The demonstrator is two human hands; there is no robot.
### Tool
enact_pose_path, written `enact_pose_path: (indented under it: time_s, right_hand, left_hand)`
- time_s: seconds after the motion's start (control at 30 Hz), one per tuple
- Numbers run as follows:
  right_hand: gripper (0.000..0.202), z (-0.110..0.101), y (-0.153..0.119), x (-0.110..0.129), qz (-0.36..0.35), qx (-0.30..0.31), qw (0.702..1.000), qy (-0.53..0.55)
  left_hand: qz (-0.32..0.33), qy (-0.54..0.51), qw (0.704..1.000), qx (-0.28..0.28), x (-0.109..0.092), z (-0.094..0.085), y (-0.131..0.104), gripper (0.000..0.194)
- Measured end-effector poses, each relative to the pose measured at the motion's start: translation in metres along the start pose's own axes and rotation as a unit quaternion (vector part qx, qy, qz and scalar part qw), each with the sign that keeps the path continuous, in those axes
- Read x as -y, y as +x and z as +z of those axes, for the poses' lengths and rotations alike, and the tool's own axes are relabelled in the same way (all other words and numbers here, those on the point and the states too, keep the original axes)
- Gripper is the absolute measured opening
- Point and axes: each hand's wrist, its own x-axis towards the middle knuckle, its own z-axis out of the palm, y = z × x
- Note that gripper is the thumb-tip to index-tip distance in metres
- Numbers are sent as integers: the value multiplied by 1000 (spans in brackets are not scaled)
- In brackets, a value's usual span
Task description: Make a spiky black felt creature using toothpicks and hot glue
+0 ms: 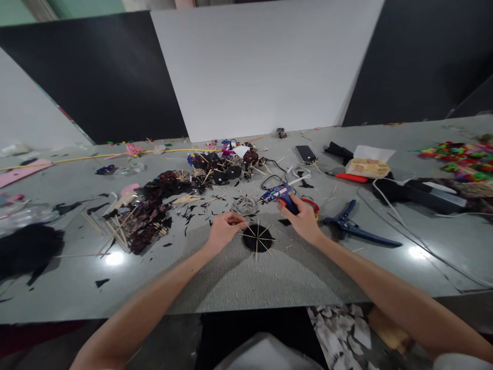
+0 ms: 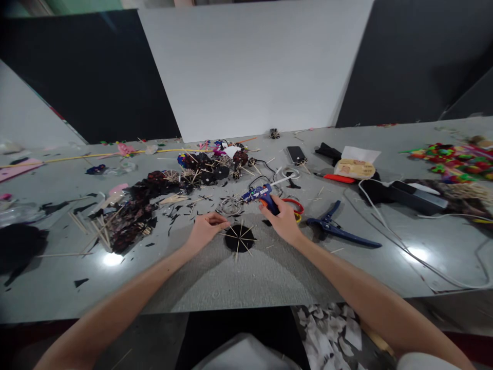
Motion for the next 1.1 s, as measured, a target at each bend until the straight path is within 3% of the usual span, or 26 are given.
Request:
enact_pose_path:
  time_s: [0.7, 1.1]
  right_hand:
    - [36, -1, 0, 2, -3, 8, 1000, -11]
    - [39, 0, 0, -1, 4, 7, 1000, -5]
  left_hand:
    - [10, 17, 1000, 5, 2, 3, -1, 20]
    - [39, 81, 996, -11, -2, 5, -3, 16]
